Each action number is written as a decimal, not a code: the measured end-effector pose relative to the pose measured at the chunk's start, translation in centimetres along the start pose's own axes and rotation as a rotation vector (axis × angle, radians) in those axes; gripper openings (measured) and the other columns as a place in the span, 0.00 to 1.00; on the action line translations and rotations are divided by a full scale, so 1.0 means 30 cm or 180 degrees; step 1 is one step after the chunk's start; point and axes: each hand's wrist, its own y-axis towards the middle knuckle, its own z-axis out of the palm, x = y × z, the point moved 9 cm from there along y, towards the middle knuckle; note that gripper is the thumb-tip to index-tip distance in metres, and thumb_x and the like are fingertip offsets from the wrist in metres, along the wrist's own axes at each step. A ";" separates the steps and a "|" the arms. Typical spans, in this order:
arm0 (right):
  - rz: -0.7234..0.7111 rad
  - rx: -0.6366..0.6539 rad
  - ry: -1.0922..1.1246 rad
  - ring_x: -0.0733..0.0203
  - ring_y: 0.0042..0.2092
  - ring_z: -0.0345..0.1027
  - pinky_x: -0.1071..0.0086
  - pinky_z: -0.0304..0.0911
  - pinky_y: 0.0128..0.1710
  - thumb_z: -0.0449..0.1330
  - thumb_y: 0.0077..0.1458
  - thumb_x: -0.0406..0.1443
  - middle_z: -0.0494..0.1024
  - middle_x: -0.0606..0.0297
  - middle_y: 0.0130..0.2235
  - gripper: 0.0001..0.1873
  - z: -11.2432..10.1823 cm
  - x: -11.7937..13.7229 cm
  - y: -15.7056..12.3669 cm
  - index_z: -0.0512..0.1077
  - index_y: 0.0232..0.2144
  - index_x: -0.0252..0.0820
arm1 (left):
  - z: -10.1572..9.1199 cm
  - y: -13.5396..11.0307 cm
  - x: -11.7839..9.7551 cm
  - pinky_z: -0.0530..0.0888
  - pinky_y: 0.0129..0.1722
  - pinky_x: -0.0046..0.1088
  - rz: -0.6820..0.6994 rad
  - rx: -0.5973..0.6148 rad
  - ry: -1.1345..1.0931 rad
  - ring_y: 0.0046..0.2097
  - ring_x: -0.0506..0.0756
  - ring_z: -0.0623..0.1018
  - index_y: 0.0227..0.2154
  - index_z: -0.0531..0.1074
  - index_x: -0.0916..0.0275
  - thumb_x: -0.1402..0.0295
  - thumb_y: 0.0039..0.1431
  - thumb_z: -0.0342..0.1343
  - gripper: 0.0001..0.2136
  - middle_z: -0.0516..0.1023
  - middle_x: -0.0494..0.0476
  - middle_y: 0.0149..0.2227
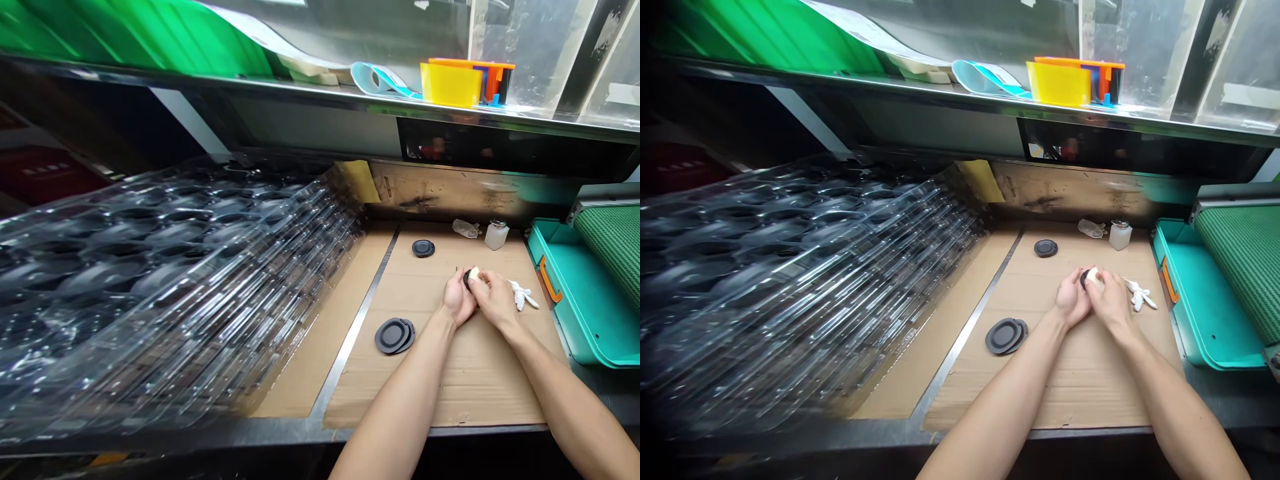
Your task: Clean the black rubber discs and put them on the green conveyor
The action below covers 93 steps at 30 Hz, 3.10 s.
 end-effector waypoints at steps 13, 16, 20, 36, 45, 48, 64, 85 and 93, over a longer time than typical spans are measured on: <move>-0.0264 0.0044 -0.0358 0.55 0.49 0.69 0.67 0.62 0.49 0.57 0.64 0.46 0.76 0.58 0.46 0.16 0.035 -0.004 0.006 0.74 0.49 0.45 | -0.025 0.009 -0.016 0.77 0.51 0.37 -0.0014 -0.0032 0.0195 0.46 0.58 0.81 0.44 0.73 0.66 0.65 0.71 0.45 0.14 0.81 0.66 0.45; -0.0111 0.0032 -0.0555 0.54 0.49 0.68 0.66 0.61 0.51 0.58 0.64 0.45 0.76 0.57 0.45 0.16 0.020 -0.054 0.021 0.75 0.48 0.44 | -0.048 0.012 -0.061 0.79 0.48 0.38 0.0066 -0.0125 0.0262 0.44 0.57 0.81 0.44 0.72 0.66 0.67 0.70 0.45 0.12 0.81 0.66 0.45; -0.0212 -0.0016 -0.0606 0.53 0.50 0.67 0.64 0.60 0.52 0.53 0.67 0.49 0.76 0.57 0.46 0.19 -0.040 -0.049 0.032 0.76 0.49 0.46 | -0.079 0.014 -0.117 0.81 0.42 0.37 0.0147 -0.0338 0.0125 0.47 0.60 0.82 0.44 0.71 0.66 0.64 0.71 0.46 0.12 0.79 0.69 0.48; -0.0005 0.0524 -0.1110 0.52 0.45 0.73 0.65 0.61 0.42 0.53 0.64 0.36 0.79 0.54 0.44 0.12 -0.140 -0.151 0.065 0.73 0.45 0.41 | -0.035 -0.003 -0.108 0.81 0.47 0.43 0.0080 -0.0154 -0.0447 0.56 0.66 0.79 0.51 0.70 0.69 0.64 0.70 0.42 0.18 0.78 0.74 0.53; -0.0492 0.0004 -0.0544 0.58 0.41 0.71 0.70 0.62 0.40 0.52 0.68 0.40 0.78 0.59 0.43 0.13 -0.024 0.040 -0.012 0.74 0.47 0.44 | 0.028 -0.019 -0.015 0.73 0.59 0.41 0.0102 0.0272 0.0235 0.54 0.60 0.79 0.47 0.75 0.68 0.66 0.68 0.45 0.15 0.81 0.68 0.50; -0.0742 0.0198 -0.0264 0.60 0.41 0.71 0.72 0.61 0.41 0.53 0.67 0.40 0.78 0.62 0.43 0.11 0.006 0.074 -0.021 0.74 0.44 0.45 | 0.025 -0.018 -0.001 0.71 0.60 0.44 0.0076 0.0278 0.0308 0.55 0.62 0.79 0.46 0.76 0.67 0.65 0.68 0.47 0.15 0.81 0.67 0.50; 0.0447 -0.0152 -0.1241 0.59 0.42 0.72 0.69 0.53 0.37 0.47 0.70 0.42 0.80 0.61 0.43 0.16 -0.080 -0.061 0.031 0.74 0.41 0.45 | 0.034 -0.027 0.018 0.74 0.59 0.44 0.0013 0.0228 0.0423 0.58 0.61 0.77 0.43 0.75 0.67 0.67 0.69 0.47 0.13 0.80 0.67 0.52; -0.0521 0.0627 -0.1342 0.54 0.49 0.67 0.64 0.57 0.50 0.55 0.66 0.48 0.75 0.59 0.47 0.16 0.028 -0.005 -0.004 0.74 0.45 0.45 | 0.005 -0.042 -0.069 0.84 0.47 0.38 -0.0258 -0.0099 -0.0883 0.57 0.65 0.78 0.49 0.71 0.72 0.63 0.73 0.40 0.19 0.78 0.74 0.48; -0.0176 0.0678 -0.1248 0.53 0.51 0.69 0.66 0.58 0.48 0.60 0.63 0.47 0.76 0.59 0.49 0.16 0.044 -0.067 0.006 0.72 0.49 0.47 | 0.012 -0.036 -0.094 0.82 0.41 0.35 0.0067 -0.0026 -0.0192 0.49 0.61 0.82 0.47 0.72 0.68 0.59 0.70 0.49 0.16 0.79 0.72 0.48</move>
